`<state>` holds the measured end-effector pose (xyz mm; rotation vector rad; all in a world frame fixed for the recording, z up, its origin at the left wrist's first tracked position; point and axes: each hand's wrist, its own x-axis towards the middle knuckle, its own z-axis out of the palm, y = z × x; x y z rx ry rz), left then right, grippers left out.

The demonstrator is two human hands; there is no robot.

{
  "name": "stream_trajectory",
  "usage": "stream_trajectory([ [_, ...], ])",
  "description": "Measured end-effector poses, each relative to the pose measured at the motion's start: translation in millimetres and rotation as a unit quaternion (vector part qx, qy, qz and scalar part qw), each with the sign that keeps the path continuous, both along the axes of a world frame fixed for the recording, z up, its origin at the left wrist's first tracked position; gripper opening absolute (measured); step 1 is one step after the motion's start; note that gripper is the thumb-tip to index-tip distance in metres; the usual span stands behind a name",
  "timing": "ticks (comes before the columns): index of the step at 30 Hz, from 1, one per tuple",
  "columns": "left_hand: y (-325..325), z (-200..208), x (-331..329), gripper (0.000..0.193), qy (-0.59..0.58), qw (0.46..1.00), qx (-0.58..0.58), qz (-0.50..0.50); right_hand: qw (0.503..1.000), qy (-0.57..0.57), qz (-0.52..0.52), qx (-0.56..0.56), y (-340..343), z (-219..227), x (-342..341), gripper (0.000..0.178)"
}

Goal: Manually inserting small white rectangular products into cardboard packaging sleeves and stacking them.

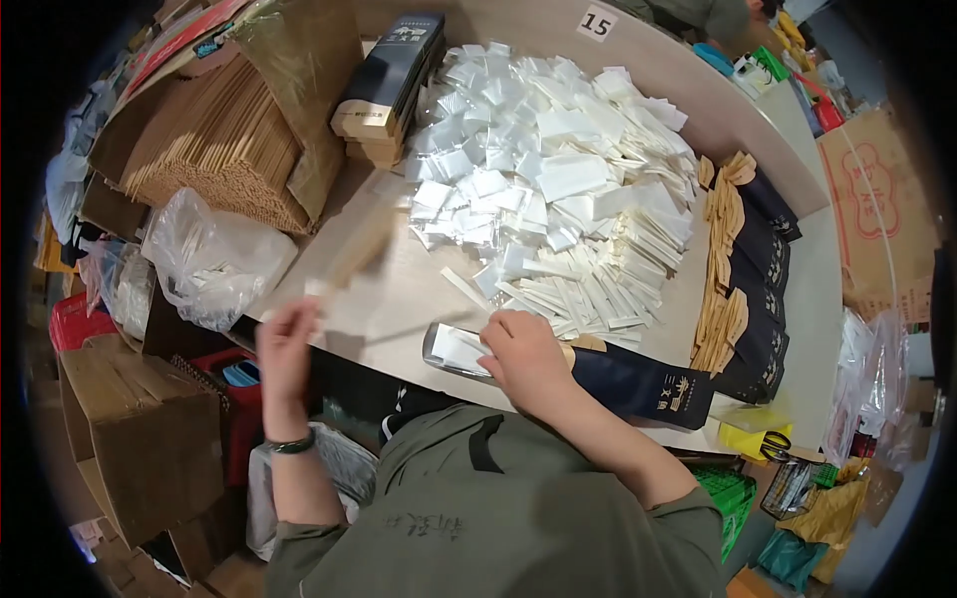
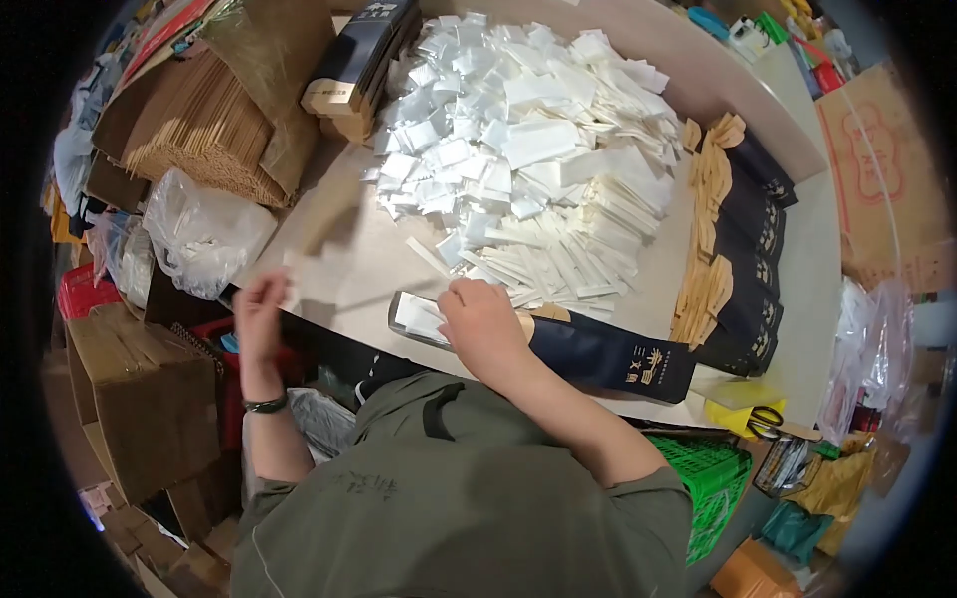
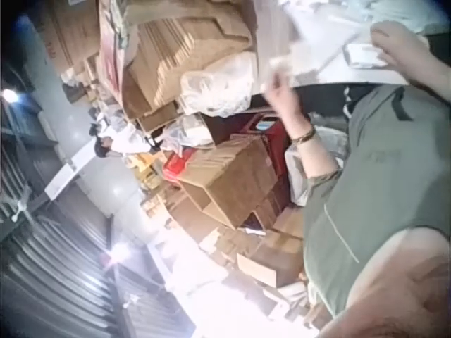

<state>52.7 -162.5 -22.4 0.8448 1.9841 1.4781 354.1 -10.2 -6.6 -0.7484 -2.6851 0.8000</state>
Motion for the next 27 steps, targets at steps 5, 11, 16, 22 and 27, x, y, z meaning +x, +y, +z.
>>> stream_trajectory([
  [5,26,-2,33,0.009,-0.177,0.947,-0.047,-0.263,0.997,0.040,-0.047,0.037,-6,15,32,0.038],
  [11,39,1,22,0.007,-0.064,0.941,-0.164,-0.289,0.999,-0.019,-0.009,0.046,-7,30,81,0.039],
  [16,76,-3,140,0.013,0.106,0.929,0.001,-0.354,0.998,0.034,0.004,0.044,-12,12,65,0.038],
  [22,72,-18,145,0.013,0.099,0.980,-0.052,-0.163,0.996,-0.010,-0.043,0.081,-11,9,65,0.043],
  [27,95,4,189,0.029,-0.125,0.933,-0.076,-0.328,0.995,0.044,-0.040,0.075,2,10,56,0.046],
])
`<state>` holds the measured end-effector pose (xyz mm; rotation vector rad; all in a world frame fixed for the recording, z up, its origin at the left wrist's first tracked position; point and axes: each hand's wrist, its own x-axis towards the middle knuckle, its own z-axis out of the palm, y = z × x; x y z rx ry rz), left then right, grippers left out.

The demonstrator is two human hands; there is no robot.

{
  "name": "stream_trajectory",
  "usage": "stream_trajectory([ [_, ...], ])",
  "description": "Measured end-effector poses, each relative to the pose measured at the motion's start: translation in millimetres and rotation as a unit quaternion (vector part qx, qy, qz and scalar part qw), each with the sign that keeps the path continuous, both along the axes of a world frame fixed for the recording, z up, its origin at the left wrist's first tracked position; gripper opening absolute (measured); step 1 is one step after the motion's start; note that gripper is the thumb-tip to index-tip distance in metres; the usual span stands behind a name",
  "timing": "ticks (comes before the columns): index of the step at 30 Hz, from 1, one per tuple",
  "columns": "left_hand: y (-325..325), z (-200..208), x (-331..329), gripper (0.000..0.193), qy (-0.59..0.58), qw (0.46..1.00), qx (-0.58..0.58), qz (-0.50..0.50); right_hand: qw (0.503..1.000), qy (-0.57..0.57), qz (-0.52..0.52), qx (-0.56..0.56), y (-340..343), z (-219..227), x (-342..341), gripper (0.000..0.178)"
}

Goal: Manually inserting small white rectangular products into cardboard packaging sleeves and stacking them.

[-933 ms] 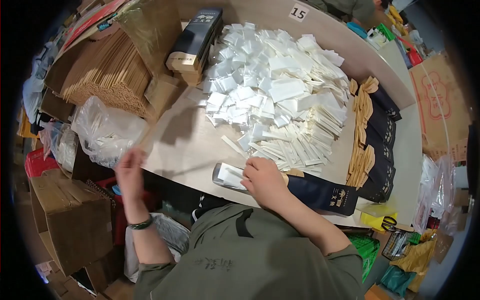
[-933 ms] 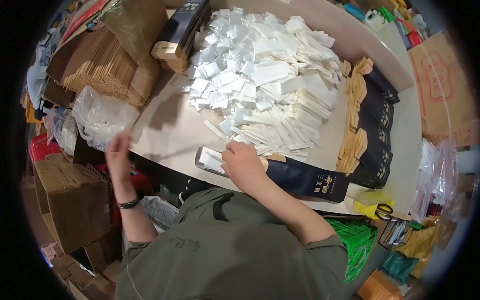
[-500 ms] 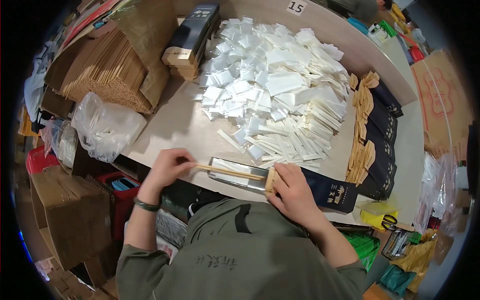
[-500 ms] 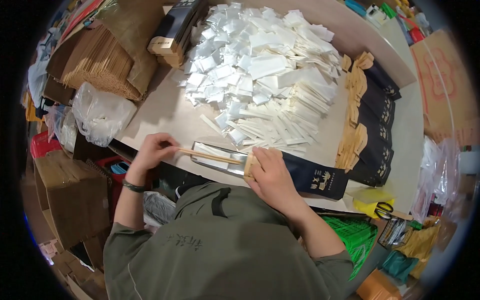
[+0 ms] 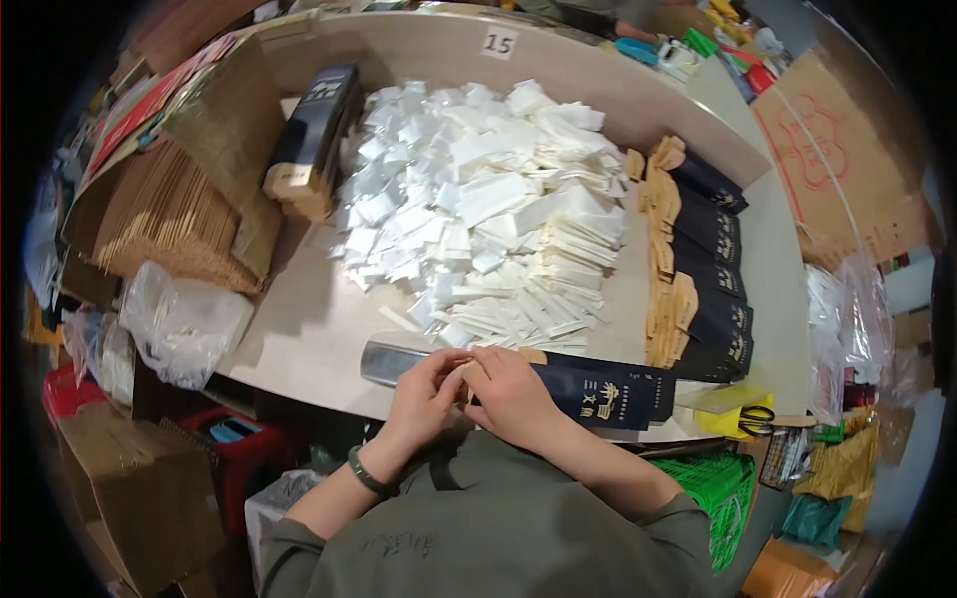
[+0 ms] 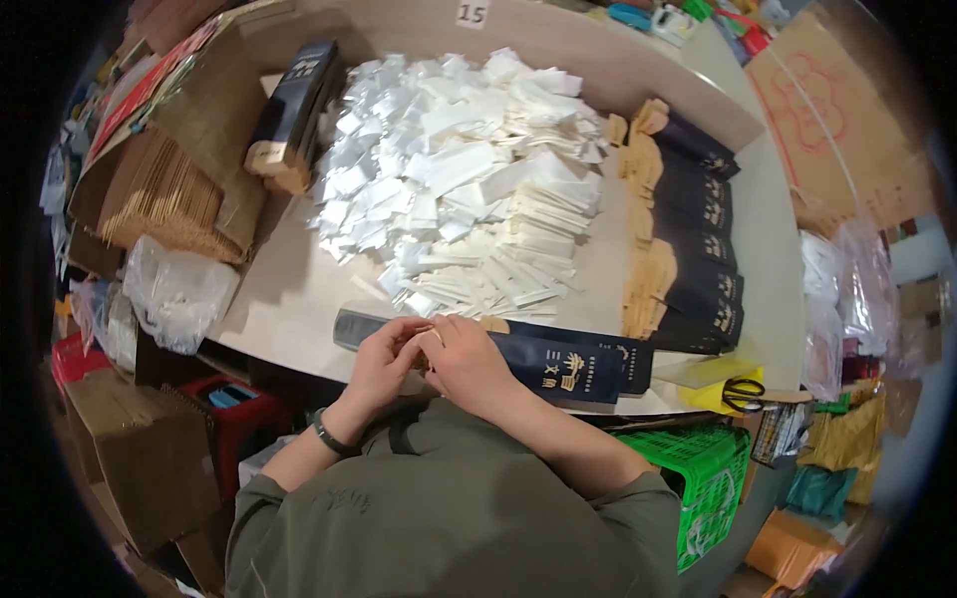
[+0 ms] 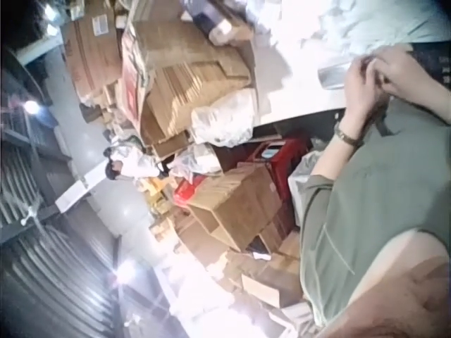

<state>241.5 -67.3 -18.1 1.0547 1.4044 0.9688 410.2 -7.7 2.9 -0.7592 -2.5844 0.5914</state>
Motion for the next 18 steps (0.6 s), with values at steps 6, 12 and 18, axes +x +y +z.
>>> stream_trajectory([
  [6,-15,56,-37,0.065,0.558,0.770,0.306,-0.047,0.988,0.144,0.046,0.029,6,6,4,0.014],
  [12,-6,18,-49,0.040,0.506,0.828,0.187,-0.155,0.996,-0.054,-0.067,-0.009,61,15,97,0.017],
  [18,-12,22,-15,0.047,0.147,0.952,0.098,-0.251,0.996,-0.047,0.040,0.062,46,39,124,0.031],
])
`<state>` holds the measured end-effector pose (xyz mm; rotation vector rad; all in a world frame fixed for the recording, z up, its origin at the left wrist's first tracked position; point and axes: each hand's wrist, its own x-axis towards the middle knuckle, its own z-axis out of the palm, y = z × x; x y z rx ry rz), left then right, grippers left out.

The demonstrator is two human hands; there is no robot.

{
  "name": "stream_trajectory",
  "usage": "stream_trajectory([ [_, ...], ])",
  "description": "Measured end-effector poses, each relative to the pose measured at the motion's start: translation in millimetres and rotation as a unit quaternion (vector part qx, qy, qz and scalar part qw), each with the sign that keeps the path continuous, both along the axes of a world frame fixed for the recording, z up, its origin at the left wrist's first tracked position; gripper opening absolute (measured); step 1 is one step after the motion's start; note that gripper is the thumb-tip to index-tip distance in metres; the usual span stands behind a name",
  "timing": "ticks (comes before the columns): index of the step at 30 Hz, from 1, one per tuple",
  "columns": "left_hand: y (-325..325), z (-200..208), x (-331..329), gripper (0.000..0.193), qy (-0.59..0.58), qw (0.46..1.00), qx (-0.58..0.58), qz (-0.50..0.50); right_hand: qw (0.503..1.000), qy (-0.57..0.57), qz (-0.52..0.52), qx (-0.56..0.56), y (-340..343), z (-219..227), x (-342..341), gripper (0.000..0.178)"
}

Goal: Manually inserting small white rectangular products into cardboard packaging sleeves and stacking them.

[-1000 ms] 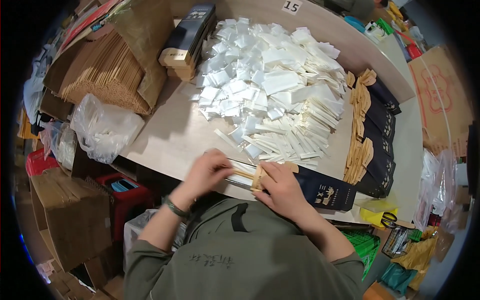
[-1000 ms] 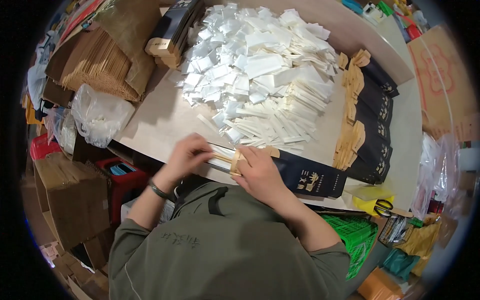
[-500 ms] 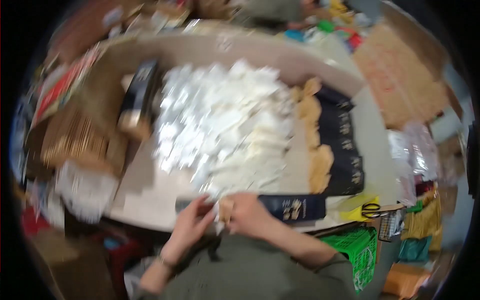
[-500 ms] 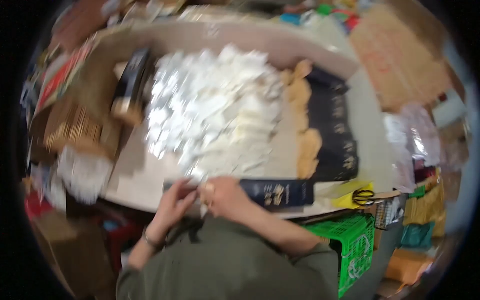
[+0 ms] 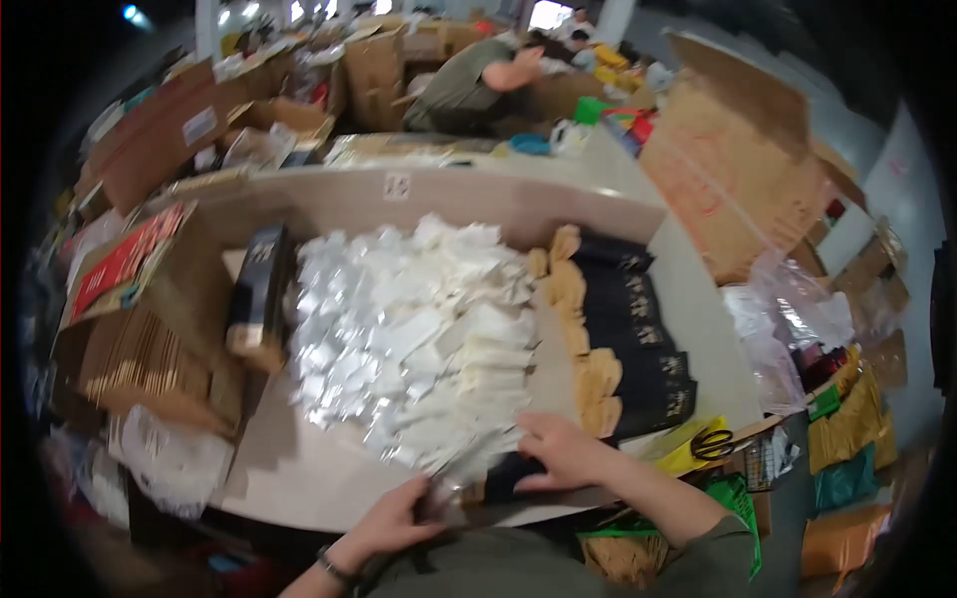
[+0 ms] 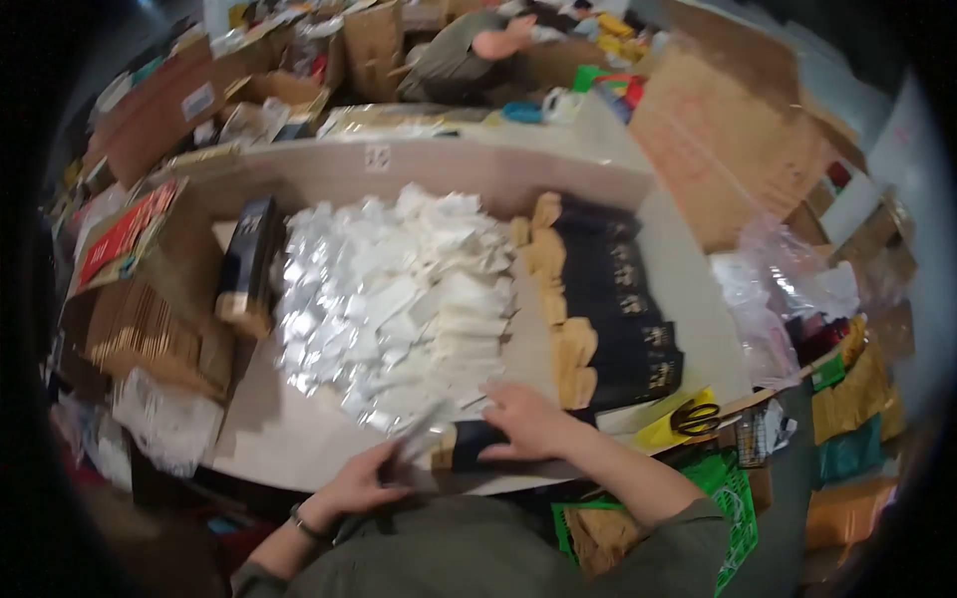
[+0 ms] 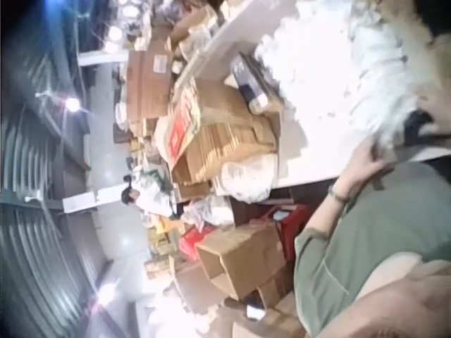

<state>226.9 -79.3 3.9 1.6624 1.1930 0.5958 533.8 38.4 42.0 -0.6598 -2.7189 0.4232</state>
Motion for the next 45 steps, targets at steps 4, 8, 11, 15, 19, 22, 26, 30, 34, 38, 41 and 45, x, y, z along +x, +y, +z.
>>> stream_trajectory([
  [4,15,3,53,0.065,-0.043,0.987,-0.008,-0.156,0.990,-0.020,0.013,-0.136,-14,-49,-51,0.041],
  [8,14,6,5,0.044,0.047,0.988,-0.134,0.054,0.994,-0.013,-0.105,-0.022,-31,-17,-71,0.031],
  [11,-4,-19,-21,0.045,0.175,0.952,0.026,0.249,0.929,-0.164,-0.253,-0.214,-31,-5,-87,0.030],
  [15,-15,-25,-30,0.052,0.198,0.953,0.100,0.208,0.951,-0.046,-0.264,-0.153,-42,-34,-97,0.026],
  [19,-27,-9,-47,0.058,0.265,0.958,0.075,0.082,0.918,-0.091,-0.293,-0.251,-37,-28,-96,0.020],
  [22,-13,-4,-39,0.062,0.246,0.957,0.144,0.051,0.954,-0.078,-0.224,-0.184,-46,-42,-121,0.021],
  [26,19,7,-33,0.077,0.185,0.946,0.266,0.006,0.949,-0.029,-0.192,-0.247,-22,-21,-125,0.019],
  [30,79,-11,-55,0.079,0.258,0.909,0.304,0.121,0.934,-0.126,-0.320,-0.092,55,-26,-62,0.026],
  [34,170,-14,-23,0.083,0.199,0.906,0.330,0.177,0.926,-0.158,-0.331,-0.089,62,-55,-48,0.030],
  [38,217,-8,20,0.085,0.261,0.864,0.364,0.229,0.927,-0.144,-0.337,-0.081,59,-58,-48,0.032],
  [41,233,-16,27,0.085,0.288,0.889,0.310,0.176,0.940,-0.105,-0.305,-0.112,58,-61,-45,0.028],
  [45,243,-10,20,0.073,0.308,0.913,0.240,0.120,0.946,-0.075,-0.293,-0.112,57,-65,-39,0.027],
])
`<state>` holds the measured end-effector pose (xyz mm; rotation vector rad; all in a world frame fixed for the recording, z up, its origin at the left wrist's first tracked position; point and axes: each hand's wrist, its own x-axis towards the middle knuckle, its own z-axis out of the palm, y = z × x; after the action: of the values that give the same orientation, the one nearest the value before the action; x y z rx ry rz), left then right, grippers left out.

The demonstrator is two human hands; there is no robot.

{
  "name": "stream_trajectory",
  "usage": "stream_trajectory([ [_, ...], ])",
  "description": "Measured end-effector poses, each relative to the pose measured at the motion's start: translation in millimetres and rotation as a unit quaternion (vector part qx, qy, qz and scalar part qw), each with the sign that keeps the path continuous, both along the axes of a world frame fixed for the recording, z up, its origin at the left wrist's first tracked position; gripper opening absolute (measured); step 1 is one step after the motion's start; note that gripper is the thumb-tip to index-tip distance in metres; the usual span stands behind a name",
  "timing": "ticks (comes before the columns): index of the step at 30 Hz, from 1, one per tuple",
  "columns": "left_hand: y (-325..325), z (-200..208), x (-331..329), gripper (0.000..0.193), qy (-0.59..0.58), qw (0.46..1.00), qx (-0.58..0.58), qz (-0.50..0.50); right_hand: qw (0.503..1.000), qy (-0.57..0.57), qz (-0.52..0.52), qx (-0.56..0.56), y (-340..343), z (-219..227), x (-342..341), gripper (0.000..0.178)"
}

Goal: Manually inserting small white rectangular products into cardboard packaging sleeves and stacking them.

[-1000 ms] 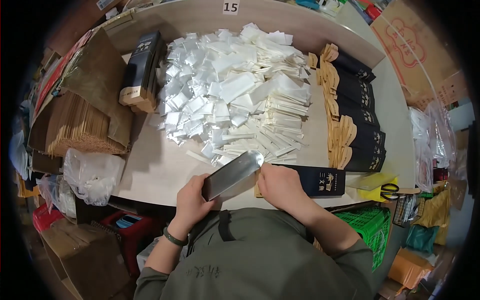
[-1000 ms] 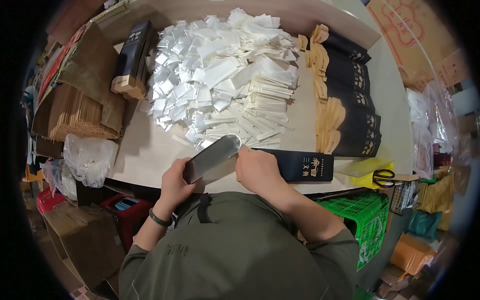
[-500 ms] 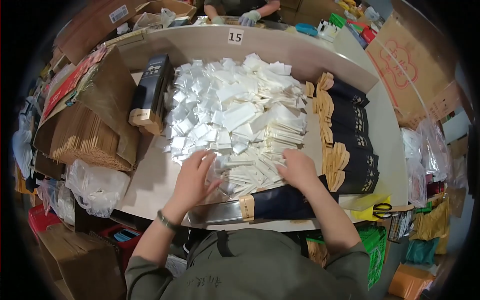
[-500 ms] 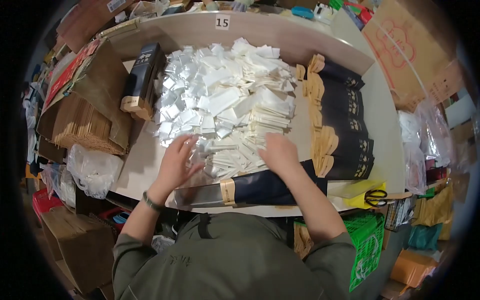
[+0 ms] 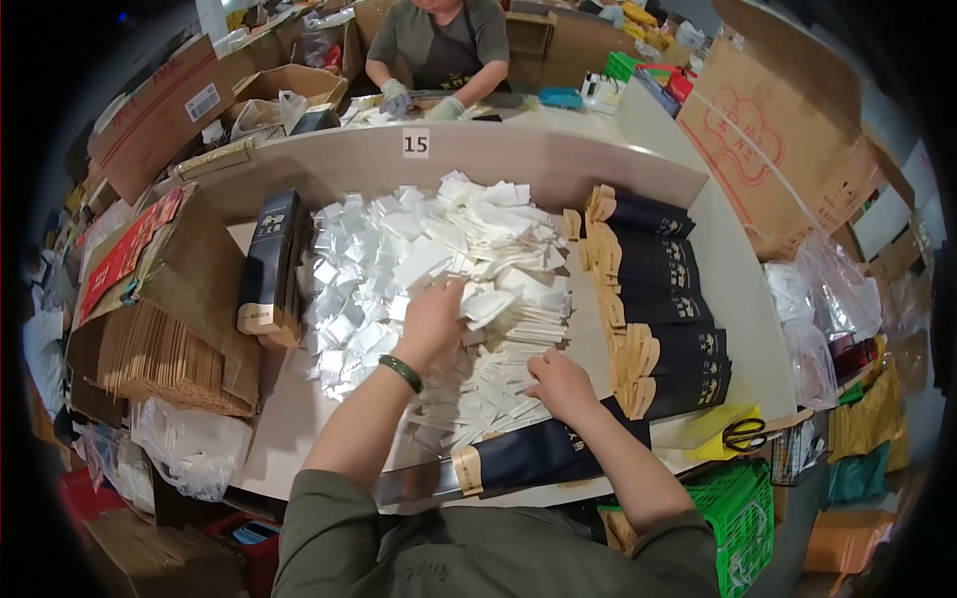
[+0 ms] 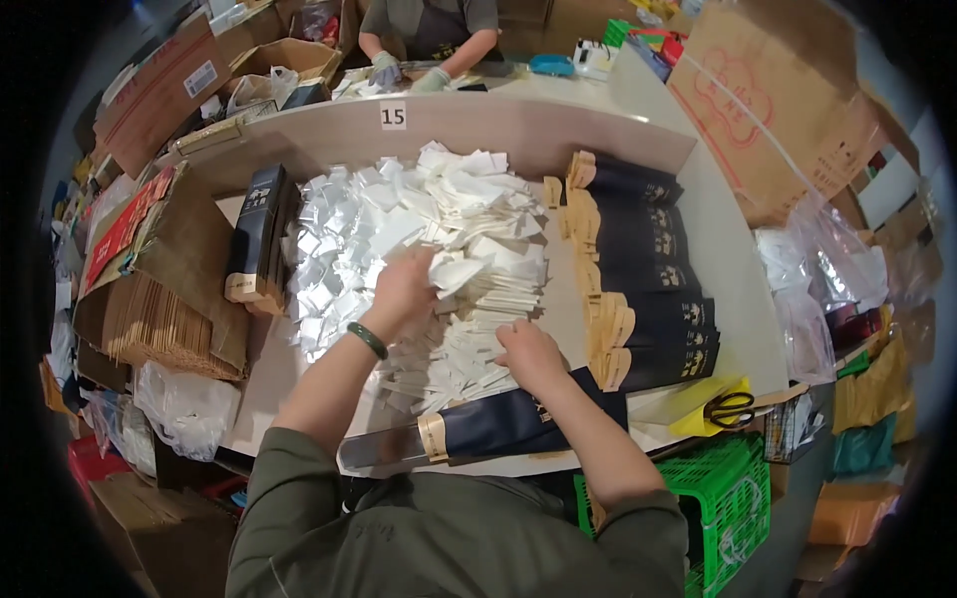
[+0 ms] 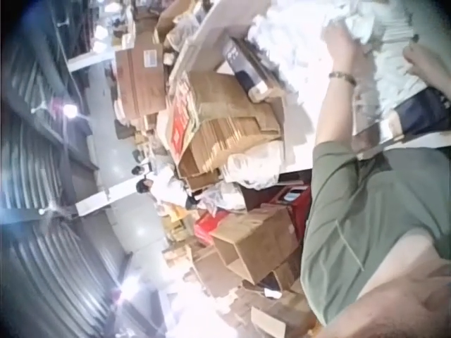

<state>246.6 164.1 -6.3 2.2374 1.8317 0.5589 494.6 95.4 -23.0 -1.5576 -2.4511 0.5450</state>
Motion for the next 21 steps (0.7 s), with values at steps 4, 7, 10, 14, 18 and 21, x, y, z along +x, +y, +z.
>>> stream_trajectory([
  [4,-11,36,-17,0.060,-0.023,0.999,0.031,-0.003,0.997,-0.005,0.060,0.042,0,12,1,0.026],
  [7,-31,42,-28,0.064,-0.024,0.998,0.040,-0.035,0.996,0.031,0.075,0.042,-3,15,1,0.024],
  [10,-54,12,-37,0.082,-0.036,0.989,-0.044,-0.138,0.992,0.014,0.122,-0.011,1,18,-5,0.020],
  [14,-81,2,-33,0.094,-0.018,0.987,-0.002,-0.161,0.992,0.075,0.100,0.004,16,28,-10,0.016],
  [18,-103,2,-21,0.092,0.029,0.994,0.058,-0.088,0.986,0.144,-0.044,0.069,83,48,-8,0.015],
  [21,-103,-22,-12,0.081,0.060,0.991,0.052,-0.112,0.981,0.160,-0.106,0.029,135,7,5,0.019],
])
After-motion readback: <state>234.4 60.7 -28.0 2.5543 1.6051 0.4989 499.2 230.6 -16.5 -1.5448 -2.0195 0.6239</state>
